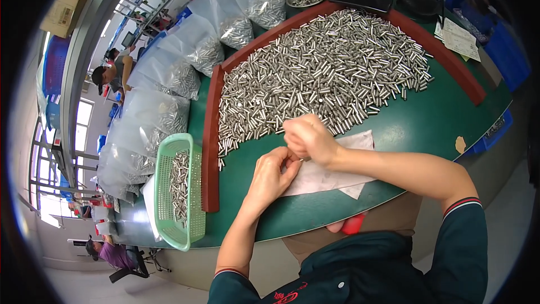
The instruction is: Sorting and inspecting small metal connector pins at a factory workbench.
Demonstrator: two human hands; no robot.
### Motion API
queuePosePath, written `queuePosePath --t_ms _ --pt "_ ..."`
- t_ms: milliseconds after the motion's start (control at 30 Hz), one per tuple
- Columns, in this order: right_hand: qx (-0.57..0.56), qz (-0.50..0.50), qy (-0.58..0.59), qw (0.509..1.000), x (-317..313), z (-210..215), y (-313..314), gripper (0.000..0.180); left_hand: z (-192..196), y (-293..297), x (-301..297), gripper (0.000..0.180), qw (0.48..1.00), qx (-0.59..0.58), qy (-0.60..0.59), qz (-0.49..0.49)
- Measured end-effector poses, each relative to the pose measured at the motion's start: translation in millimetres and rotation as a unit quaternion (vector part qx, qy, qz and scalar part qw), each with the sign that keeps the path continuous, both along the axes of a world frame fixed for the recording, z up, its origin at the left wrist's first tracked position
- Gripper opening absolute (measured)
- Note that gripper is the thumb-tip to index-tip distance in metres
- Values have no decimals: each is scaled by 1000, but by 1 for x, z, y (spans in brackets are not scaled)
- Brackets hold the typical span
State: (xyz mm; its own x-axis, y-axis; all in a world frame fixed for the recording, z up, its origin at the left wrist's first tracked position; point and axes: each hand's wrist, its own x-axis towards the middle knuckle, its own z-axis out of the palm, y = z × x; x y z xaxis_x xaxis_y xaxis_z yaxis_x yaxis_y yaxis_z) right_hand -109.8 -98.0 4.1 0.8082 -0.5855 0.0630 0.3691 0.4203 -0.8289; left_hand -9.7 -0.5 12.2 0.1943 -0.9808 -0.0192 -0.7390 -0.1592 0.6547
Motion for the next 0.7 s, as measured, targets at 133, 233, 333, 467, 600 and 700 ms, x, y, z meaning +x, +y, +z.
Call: queuePosePath --t_ms 133,233,333,467,600,700 --pt "151 35 -101 983 -14 10 -33 36 -12 10 26 7 985 -4 170 35" --pt "238 22 -99 966 -20 3 -36 35 -10 10 37 6 843 -14 533 70" --pt "262 22 -87 961 -23 -1 -41 35 -11 4 41 16 749 21 656 90" --pt "265 29 -85 960 -21 -2 -41 37 -11 3 43 22 711 -4 692 127" --pt "259 22 -82 962 -22 3 -39 36 -8 1 43 24 763 -46 629 142" --pt "242 23 -77 967 -21 1 -40 36 -6 -9 29 12 922 -94 327 186"
